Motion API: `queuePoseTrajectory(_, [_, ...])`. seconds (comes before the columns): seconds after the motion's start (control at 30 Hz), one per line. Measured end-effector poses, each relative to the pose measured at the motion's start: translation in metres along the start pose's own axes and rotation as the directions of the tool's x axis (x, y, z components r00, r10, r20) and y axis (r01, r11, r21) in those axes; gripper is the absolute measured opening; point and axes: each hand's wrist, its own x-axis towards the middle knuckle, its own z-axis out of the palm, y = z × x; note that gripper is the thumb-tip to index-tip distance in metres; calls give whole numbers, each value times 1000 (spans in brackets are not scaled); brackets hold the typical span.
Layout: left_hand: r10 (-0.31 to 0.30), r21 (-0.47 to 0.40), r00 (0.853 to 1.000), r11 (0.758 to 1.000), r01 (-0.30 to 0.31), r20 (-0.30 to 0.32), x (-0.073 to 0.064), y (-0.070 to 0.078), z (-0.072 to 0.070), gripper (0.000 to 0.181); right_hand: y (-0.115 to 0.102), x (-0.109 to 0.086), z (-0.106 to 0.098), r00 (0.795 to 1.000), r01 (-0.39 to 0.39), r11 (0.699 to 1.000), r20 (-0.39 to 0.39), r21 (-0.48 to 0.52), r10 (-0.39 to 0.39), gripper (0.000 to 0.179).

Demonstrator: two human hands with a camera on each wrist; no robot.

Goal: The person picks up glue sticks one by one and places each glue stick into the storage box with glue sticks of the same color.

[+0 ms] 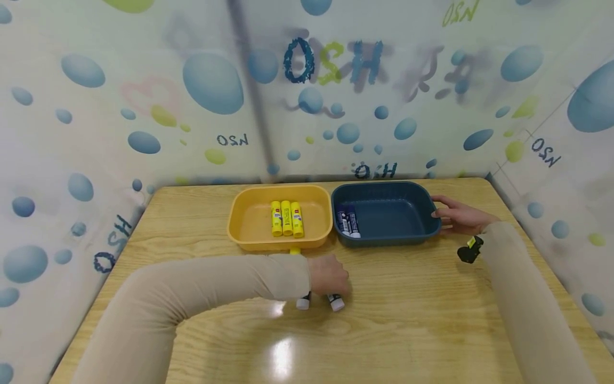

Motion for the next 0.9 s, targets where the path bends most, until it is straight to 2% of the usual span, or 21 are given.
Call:
queuePoseTrajectory(0.23, [-36, 35, 999, 999, 37, -13, 1, -7, -9, 26, 0, -3, 2, 1000, -8, 999, -6, 41, 9, 66])
queuePoseTrajectory(0.5, [-77, -104, 997, 992, 74, -31, 2, -33, -24, 32, 3, -2, 1, 1000, 0, 997, -26, 82, 2, 46])
queuePoseTrajectory(0.7, [-122, -78, 990, 990, 116, -76, -1, -37, -40, 35, 2, -1, 1, 1000, -1, 997, -5, 76, 1, 59])
queuePoseTrajectory(0.9, [-148, -71, 983, 988, 141, -107, -3, -40, -58, 41, -1, 0, 1, 1000, -28, 996, 2, 83, 28, 64])
